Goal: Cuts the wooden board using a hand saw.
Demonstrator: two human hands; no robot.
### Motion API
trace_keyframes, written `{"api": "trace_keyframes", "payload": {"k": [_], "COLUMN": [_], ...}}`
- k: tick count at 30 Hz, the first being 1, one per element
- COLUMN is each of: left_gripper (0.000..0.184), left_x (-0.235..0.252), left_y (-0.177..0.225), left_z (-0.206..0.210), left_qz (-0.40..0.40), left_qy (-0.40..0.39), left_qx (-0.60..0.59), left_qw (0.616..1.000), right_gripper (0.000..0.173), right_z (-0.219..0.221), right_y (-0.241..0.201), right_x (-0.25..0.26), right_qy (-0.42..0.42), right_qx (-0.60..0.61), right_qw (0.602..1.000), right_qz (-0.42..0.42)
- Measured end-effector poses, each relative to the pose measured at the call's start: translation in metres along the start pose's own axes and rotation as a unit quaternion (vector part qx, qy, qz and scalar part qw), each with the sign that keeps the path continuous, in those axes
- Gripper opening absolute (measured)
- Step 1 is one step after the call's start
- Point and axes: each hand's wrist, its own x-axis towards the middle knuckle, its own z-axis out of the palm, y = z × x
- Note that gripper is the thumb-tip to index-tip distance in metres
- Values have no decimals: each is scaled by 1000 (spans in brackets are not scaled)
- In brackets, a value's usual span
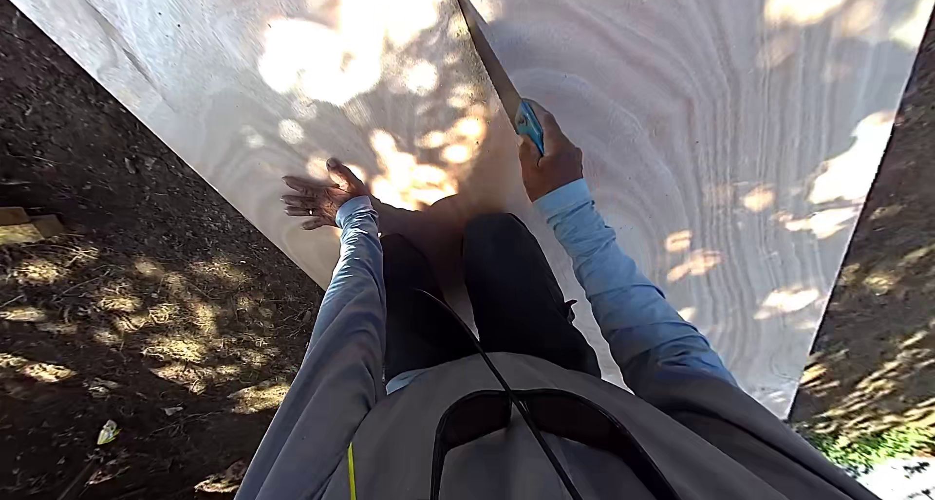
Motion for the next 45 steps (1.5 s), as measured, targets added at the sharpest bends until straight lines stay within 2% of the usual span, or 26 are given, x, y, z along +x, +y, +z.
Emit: {"api": "trace_keyframes", "payload": {"k": [3,6,8,12,13,15,17,20,23,25,29,31,33,38,40,43,45], "left_gripper": [100,99,100,100,100,101,100,101,102,101,101,99,99,99,100,100,101], "left_x": [-2,-3,1,-1,1,5,-4,0,-3,-1,-3,-4,-2,-3,-1,-4,4], "left_y": [0,0,5,-3,-2,5,-3,1,0,-1,2,-2,-1,-1,-2,-2,4], "left_z": [-3,-5,-2,3,2,6,-4,-3,-6,-4,-4,-7,-4,-2,-1,-1,1], "left_qz": [-3,2,-1,1,3,3,-4,-8,-7,-8,-3,5,7,-4,-5,-3,-5], "left_qy": [-14,-10,-8,-3,1,3,-6,-2,-12,-6,-15,-8,-5,5,9,3,8], "left_qx": [15,18,10,17,16,5,15,5,15,10,18,15,16,6,5,1,-10], "left_qw": [1000,1000,1000,1000,1000,1000,1000,1000,1000,1000,1000,1000,1000,1000,1000,1000,1000], "right_gripper": [50,50,48,50,50,50,52,53,57,57,52,50,49,51,53,54,52], "right_z": [-9,-23,-17,24,28,26,24,23,16,6,-29,-45,-50,5,9,-3,-5], "right_y": [63,79,60,1,-13,-27,-28,-35,-21,-1,58,59,37,-30,-48,-33,2], "right_x": [-89,-129,-96,39,59,78,62,66,45,5,-108,-136,-119,43,75,37,-12], "right_qy": [14,12,25,28,22,27,7,6,19,27,17,13,11,-13,-32,-22,5], "right_qx": [1,1,-4,0,6,10,-3,2,22,20,-15,-24,-34,-45,-38,-33,-22], "right_qw": [1000,1000,1000,999,999,999,1000,1000,998,997,999,1000,999,999,999,999,1000], "right_qz": [7,17,-1,-27,-22,-22,4,4,-51,-71,-24,-5,2,-3,6,6,0]}}
